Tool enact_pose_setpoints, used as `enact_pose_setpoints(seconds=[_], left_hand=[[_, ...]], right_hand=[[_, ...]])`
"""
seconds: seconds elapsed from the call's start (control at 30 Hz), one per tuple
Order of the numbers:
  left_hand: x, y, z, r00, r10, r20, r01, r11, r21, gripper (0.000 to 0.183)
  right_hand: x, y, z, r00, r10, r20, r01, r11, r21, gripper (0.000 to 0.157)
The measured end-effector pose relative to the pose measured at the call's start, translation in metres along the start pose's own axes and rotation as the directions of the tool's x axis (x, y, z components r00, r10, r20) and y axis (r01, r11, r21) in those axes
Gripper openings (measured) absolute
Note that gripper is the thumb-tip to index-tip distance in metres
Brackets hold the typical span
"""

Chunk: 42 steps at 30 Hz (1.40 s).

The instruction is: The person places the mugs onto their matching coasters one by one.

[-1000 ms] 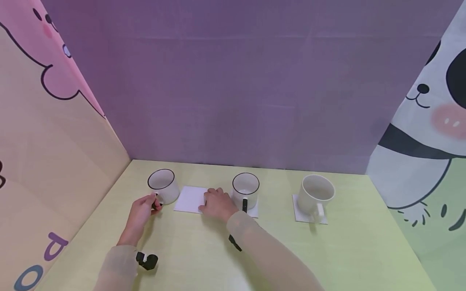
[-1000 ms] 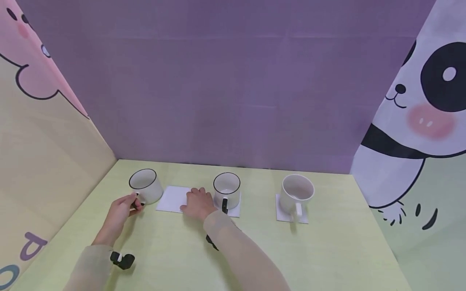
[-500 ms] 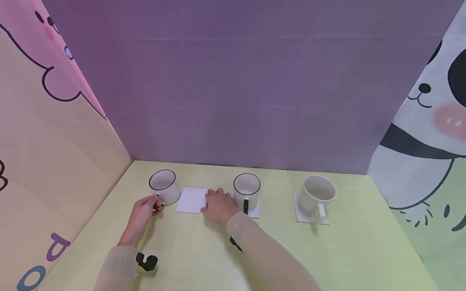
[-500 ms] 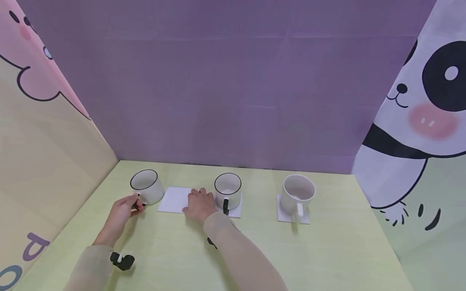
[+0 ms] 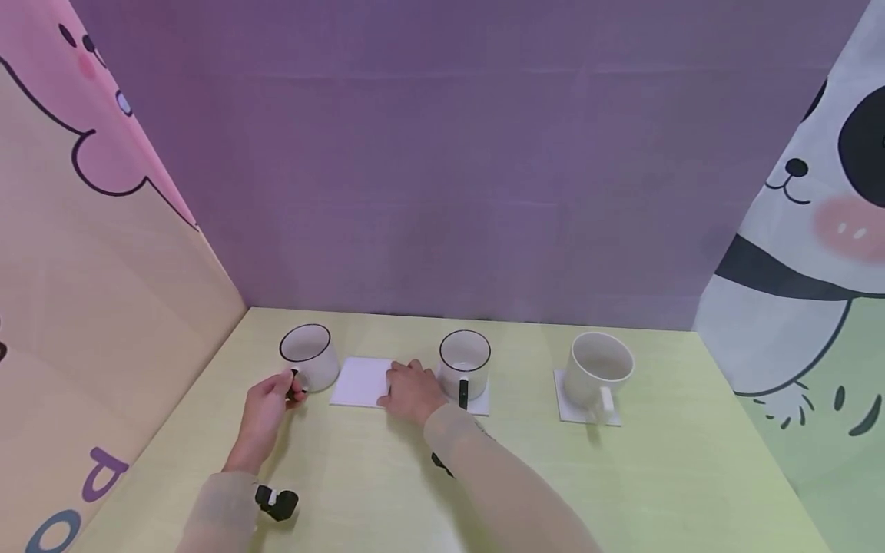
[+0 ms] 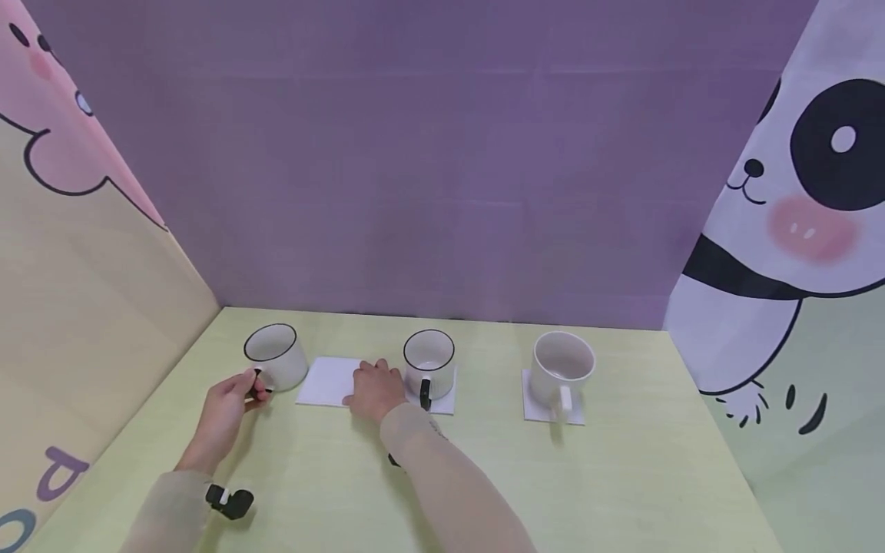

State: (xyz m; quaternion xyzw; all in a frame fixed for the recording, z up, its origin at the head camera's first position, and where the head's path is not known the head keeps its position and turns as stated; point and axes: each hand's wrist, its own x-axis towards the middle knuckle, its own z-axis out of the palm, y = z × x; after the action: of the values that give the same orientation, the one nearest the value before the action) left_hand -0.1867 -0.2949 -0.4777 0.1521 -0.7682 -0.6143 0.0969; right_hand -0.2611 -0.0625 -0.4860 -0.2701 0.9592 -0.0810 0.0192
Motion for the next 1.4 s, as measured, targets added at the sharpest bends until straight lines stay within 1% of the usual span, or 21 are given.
enact_pose_setpoints(seconds=[0.23,0.33,0.5,0.6,0.7,0.8,0.9,1.1,1.27,1.4], left_hand=[[-0.007,-0.002,0.004,0.996,0.027,-0.086,-0.027,1.000,-0.002,0.043],[-0.010,0.001,0.005,0.992,0.051,-0.112,-0.052,0.999,-0.004,0.046],[-0.012,0.009,0.005,0.983,0.114,-0.144,-0.118,0.993,-0.020,0.048],[-0.013,0.013,0.006,0.978,0.129,-0.162,-0.136,0.990,-0.031,0.047],[-0.014,0.015,0.008,0.976,0.130,-0.174,-0.139,0.989,-0.041,0.044],[-0.015,0.016,0.010,0.977,0.134,-0.167,-0.144,0.988,-0.050,0.042],[-0.016,0.016,0.013,0.980,0.136,-0.145,-0.146,0.988,-0.058,0.041],[-0.017,0.015,0.020,0.987,0.114,-0.114,-0.122,0.991,-0.060,0.042],[-0.017,0.015,0.025,0.988,0.120,-0.098,-0.128,0.989,-0.080,0.042],[-0.019,0.016,0.028,0.991,0.103,-0.088,-0.111,0.990,-0.089,0.042]], right_hand=[[-0.003,-0.004,-0.001,1.000,0.006,0.004,-0.006,1.000,-0.007,0.035],[-0.004,-0.004,-0.002,1.000,0.006,0.003,-0.006,1.000,-0.010,0.036],[-0.004,-0.004,-0.003,1.000,0.010,0.000,-0.010,1.000,-0.010,0.036],[-0.003,-0.003,-0.003,1.000,0.012,0.001,-0.012,1.000,-0.009,0.036],[-0.002,-0.003,-0.002,1.000,0.011,0.004,-0.011,1.000,-0.005,0.037],[-0.001,-0.002,0.000,1.000,0.010,0.003,-0.010,1.000,-0.007,0.039],[0.000,-0.001,0.002,1.000,0.013,-0.004,-0.013,1.000,-0.010,0.040],[0.002,0.000,0.005,1.000,0.016,-0.013,-0.016,1.000,0.000,0.038],[0.001,0.000,0.005,1.000,0.018,-0.002,-0.018,1.000,0.009,0.042],[0.001,0.001,0.005,1.000,0.019,-0.002,-0.019,1.000,0.019,0.045]])
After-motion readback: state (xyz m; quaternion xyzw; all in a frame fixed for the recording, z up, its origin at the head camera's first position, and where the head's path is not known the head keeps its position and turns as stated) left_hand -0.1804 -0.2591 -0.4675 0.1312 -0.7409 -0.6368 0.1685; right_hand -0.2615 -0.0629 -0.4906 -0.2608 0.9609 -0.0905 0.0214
